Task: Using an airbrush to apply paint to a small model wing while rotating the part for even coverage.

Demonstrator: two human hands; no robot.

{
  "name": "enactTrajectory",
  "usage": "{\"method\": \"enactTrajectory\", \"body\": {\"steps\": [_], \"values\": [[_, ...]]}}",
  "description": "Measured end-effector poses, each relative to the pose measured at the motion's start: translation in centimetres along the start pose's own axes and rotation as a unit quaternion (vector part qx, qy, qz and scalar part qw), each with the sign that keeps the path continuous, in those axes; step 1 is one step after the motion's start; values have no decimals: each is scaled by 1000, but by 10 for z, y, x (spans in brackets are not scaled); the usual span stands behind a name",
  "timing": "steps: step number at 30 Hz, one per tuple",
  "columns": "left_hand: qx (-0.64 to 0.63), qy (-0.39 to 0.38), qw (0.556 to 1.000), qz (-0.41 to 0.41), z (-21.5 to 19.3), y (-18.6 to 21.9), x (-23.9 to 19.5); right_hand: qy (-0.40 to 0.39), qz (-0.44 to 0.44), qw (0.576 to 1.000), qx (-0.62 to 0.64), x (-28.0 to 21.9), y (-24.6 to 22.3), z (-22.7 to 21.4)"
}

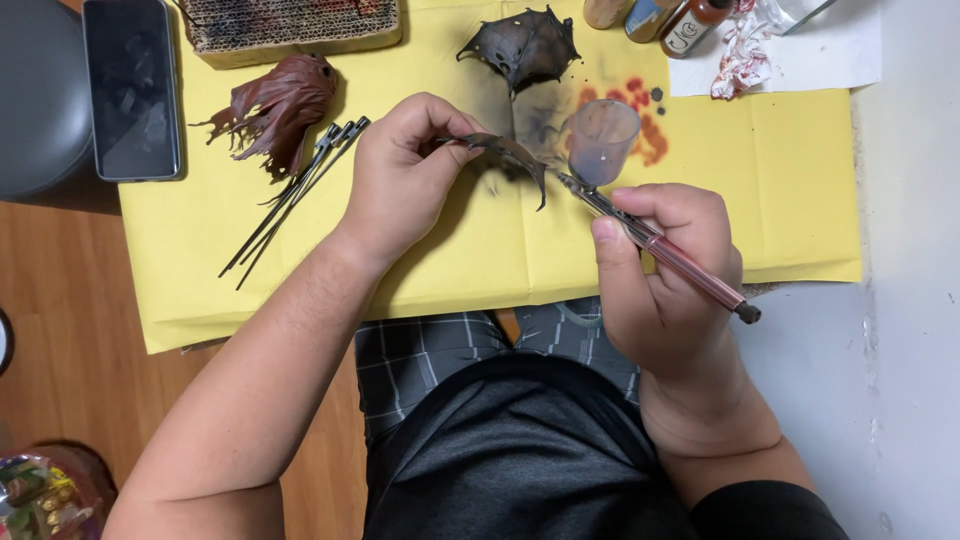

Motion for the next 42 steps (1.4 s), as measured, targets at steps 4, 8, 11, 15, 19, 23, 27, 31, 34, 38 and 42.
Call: {"method": "enactTrajectory", "body": {"steps": [4, 8, 11, 15, 19, 23, 27, 31, 34, 38, 42], "values": [[5, -3, 1000, -5, -1, 0, 0, 12, -5, 1000, -9, -2, 3, 2], [2, -4, 1000, 0, -1, -2, 0, 13, -30, 999, -11, -2, 2, 3], [12, -5, 1000, -9, -1, -3, 0, 17, -34, 999, -15, -2, 1, 3], [10, -6, 1000, -4, -1, -4, 0, 20, -22, 999, -20, -3, 2, 3], [14, -6, 1000, -9, -1, -5, 0, 15, -32, 999, -15, -3, 3, 4], [10, -5, 1000, 2, -1, -2, 0, 24, -38, 999, -14, -5, 3, 0], [11, -4, 1000, 1, -2, 1, 0, 27, -10, 1000, -1, -9, -2, -8], [28, -7, 999, 31, -3, 0, -1, 28, 4, 1000, 1, -11, -1, -11], [12, -2, 999, 42, -2, -1, -2, 23, 9, 1000, 9, -10, 2, -11], [15, 2, 998, 53, -1, 1, -2, 23, 30, 999, 17, -10, 5, -11], [65, -1, 996, 69, -3, 4, -1, 26, 41, 999, 16, -10, 7, -11]]}}
Point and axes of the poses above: each hand's wrist, its own x-axis towards the middle knuckle, its own z-axis out of the palm, y = z × x, the point moved 4 cm from there along x, towards the middle knuckle, and after that the axes turned 14 degrees about z, right-handed, at the moved point
